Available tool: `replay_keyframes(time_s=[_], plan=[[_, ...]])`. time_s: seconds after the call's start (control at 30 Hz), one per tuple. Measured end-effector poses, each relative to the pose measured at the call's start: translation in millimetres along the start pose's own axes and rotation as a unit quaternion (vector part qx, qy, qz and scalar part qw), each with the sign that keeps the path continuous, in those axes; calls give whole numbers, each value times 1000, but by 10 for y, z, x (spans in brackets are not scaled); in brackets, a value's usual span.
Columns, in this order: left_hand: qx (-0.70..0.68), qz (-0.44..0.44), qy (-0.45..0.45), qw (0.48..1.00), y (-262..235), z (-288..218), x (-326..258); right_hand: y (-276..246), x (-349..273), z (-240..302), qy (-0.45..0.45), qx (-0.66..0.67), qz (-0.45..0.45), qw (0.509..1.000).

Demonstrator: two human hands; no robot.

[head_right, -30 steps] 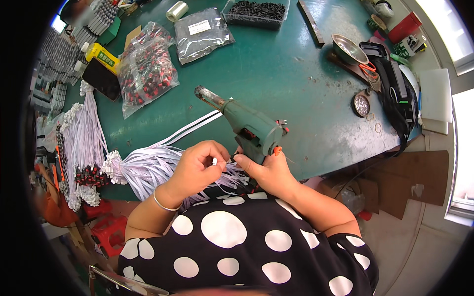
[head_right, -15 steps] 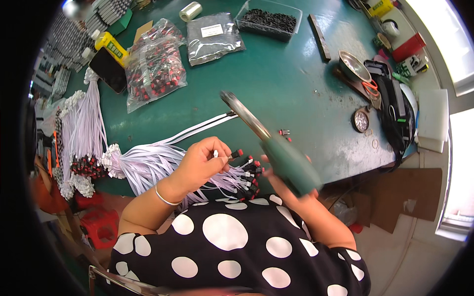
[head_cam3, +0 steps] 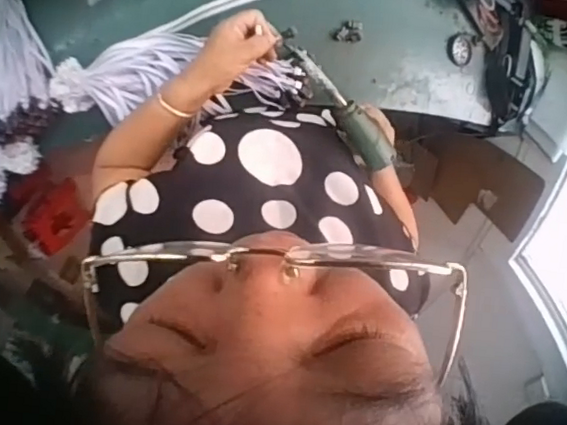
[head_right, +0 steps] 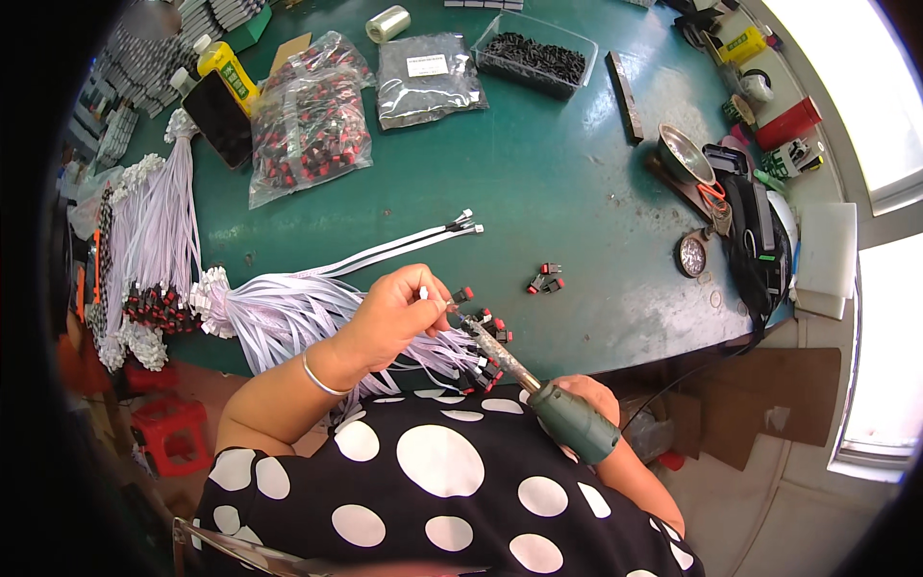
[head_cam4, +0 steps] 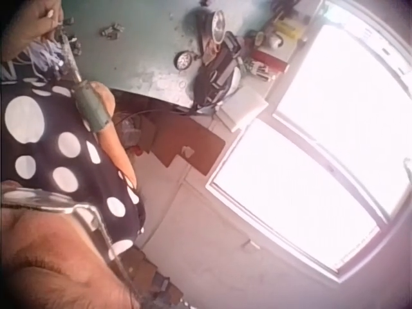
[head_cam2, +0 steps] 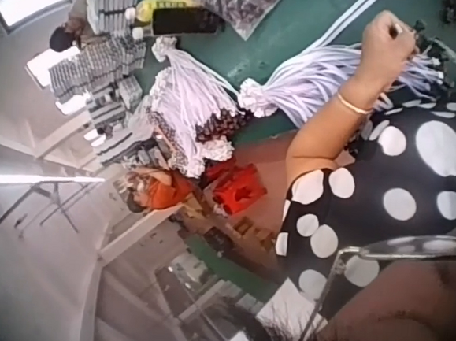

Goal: The person picks up a white wire harness, aligns its connector with a small component, and joins them using a glue gun. They repeat this process for several more wires before setting the glue gun down on the table.

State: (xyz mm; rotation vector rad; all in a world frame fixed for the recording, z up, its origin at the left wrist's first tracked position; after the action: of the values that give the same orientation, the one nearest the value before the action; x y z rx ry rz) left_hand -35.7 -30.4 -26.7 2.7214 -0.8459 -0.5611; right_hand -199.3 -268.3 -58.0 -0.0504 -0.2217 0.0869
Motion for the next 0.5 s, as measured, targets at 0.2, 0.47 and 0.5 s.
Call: replay_keyframes(time_s=[0.2,0.47,0.5], plan=[[6,-6,5,1000,3,8,-8,136,36,135,145,-108,-71,981],[8,-7,0,1000,-6,11,0,139,71,104,127,-94,-22,987],[15,-9,-6,1000,-9,14,1,139,59,115,128,-94,-21,987]])
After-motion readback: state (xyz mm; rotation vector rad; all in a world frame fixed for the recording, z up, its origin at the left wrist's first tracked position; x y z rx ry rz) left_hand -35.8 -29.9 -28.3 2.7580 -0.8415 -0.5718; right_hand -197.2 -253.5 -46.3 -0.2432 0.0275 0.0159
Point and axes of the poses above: each hand's wrist, its own x-axis towards the middle knuckle, its own y-axis out of the palm, z = x × y, the point moved 3 cm from there along x, towards the middle knuckle, and after that the axes turned 1 degree about -x, right-handed, at the moved point
